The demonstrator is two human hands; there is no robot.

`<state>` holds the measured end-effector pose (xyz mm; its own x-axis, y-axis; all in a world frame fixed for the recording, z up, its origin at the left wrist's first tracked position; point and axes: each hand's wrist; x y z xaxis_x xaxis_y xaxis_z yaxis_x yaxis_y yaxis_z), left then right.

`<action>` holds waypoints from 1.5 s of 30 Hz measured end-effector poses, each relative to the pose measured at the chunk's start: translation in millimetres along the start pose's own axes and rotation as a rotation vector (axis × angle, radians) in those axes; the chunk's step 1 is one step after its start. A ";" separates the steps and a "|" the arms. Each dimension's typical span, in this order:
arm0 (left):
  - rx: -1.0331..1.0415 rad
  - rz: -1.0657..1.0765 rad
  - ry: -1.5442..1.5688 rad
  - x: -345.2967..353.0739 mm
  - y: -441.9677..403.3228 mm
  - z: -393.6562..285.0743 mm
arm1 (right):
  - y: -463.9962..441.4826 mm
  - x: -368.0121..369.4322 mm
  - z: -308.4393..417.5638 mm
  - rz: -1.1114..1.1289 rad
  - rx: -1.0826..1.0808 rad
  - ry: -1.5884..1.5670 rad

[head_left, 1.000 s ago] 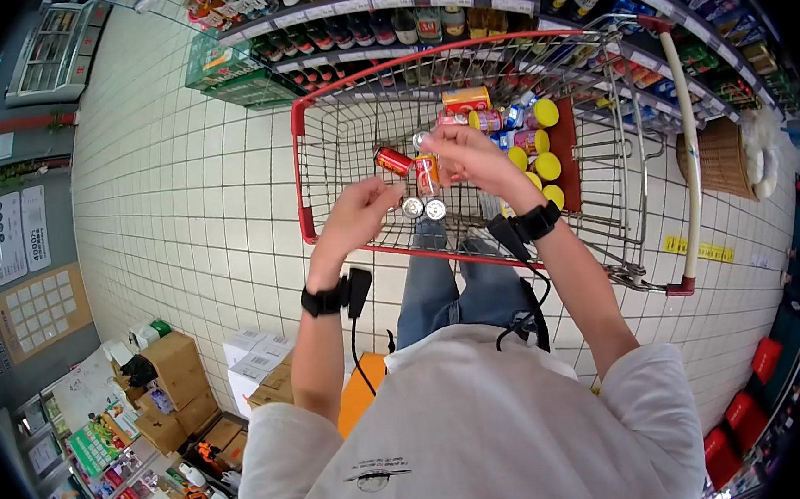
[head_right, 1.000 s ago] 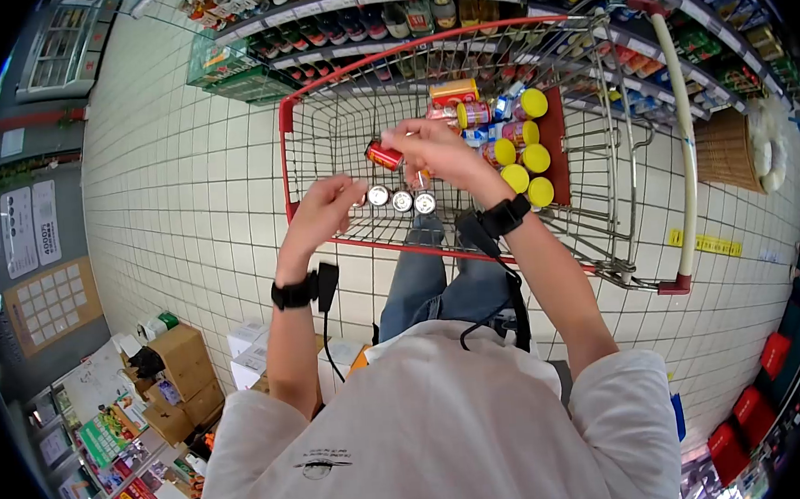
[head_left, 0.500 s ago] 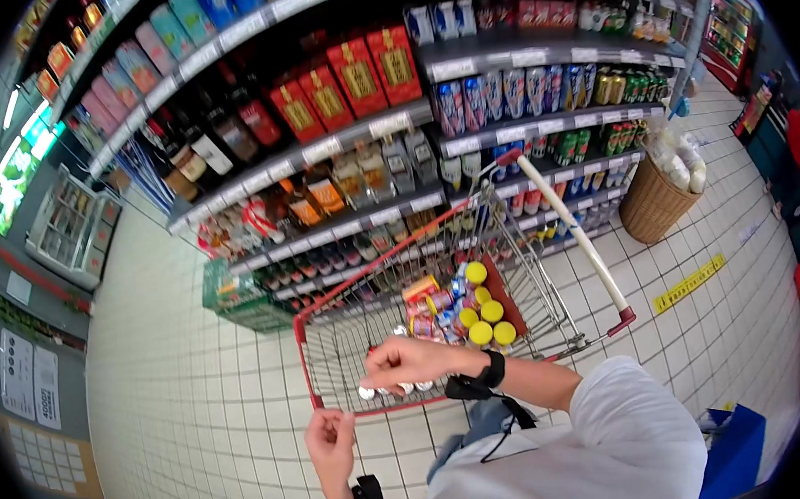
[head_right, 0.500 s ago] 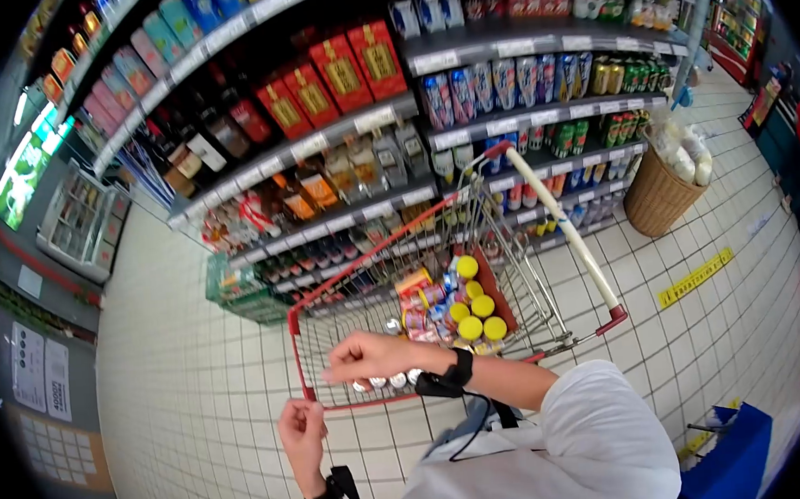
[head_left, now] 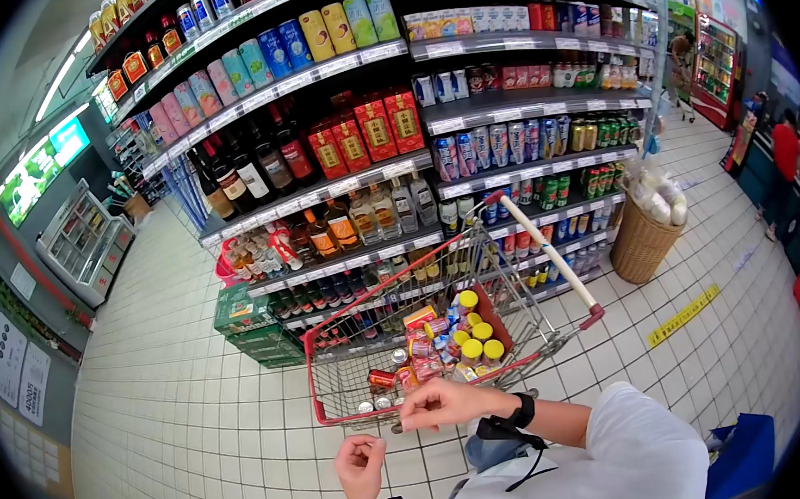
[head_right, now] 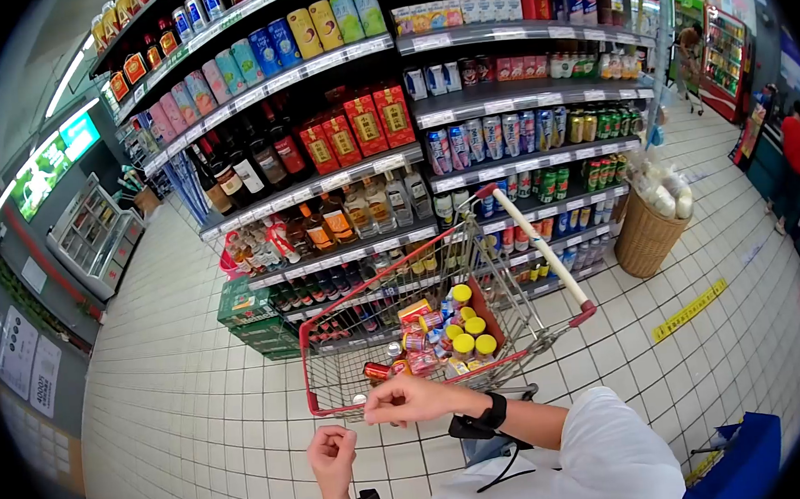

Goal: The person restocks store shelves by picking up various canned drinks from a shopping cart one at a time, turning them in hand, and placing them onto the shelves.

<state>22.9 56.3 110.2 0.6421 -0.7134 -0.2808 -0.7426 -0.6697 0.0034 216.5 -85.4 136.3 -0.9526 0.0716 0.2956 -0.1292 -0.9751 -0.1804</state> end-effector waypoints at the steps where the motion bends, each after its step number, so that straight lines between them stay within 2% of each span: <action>1: 0.007 0.029 0.025 6.1 7.0 4.0 | 10.6 4.5 3.5 -0.011 0.007 0.012; 5: -0.022 0.102 0.127 27.3 32.8 -3.8 | 55.5 17.5 21.9 -0.112 0.056 0.017; 11: 0.050 0.173 0.092 52.6 49.7 -27.5 | 115.4 3.3 17.9 -0.276 -0.090 -0.066; 16: 0.116 0.269 0.020 104.1 46.1 -50.4 | 174.3 -18.4 41.3 -0.391 -0.085 -0.057; 21: 0.200 0.397 -0.008 213.4 44.5 -82.5 | 263.8 -68.3 58.7 -0.545 -0.110 -0.073; 24: 0.292 0.501 -0.009 293.1 40.9 -96.7 | 326.4 -106.4 78.4 -0.659 -0.238 -0.138; 27: 0.189 0.608 -0.008 362.8 42.9 -118.9 | 382.1 -142.3 91.6 -0.718 -0.303 -0.151; 30: 0.212 0.629 -0.025 418.8 45.7 -142.6 | 422.9 -166.2 110.1 -0.774 -0.311 -0.170; 37: 0.208 0.631 -0.062 485.7 32.7 -175.8 | 455.4 -218.1 139.0 -0.805 -0.294 -0.130; 40: 0.181 0.635 -0.042 499.0 10.2 -186.4 | 451.9 -242.1 149.9 -0.816 -0.274 -0.160; 41: 0.228 0.603 -0.070 505.4 -0.1 -188.1 | 452.3 -251.4 154.0 -0.816 -0.252 -0.177; 45: 0.181 0.560 -0.031 530.4 -43.6 -197.0 | 454.2 -297.9 171.3 -0.830 -0.236 -0.052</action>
<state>433.3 -333.6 150.2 0.1391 -0.9400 -0.3114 -0.9894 -0.1451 -0.0039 488.8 -585.5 127.0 -0.5114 0.7260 0.4598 -0.8370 -0.5419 -0.0753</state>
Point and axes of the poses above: each hand's wrist, its own y-axis away from the middle knuckle, its own x-axis out of the palm, z = x × y, and after that the axes turned 15 degrees about -y, right-handed
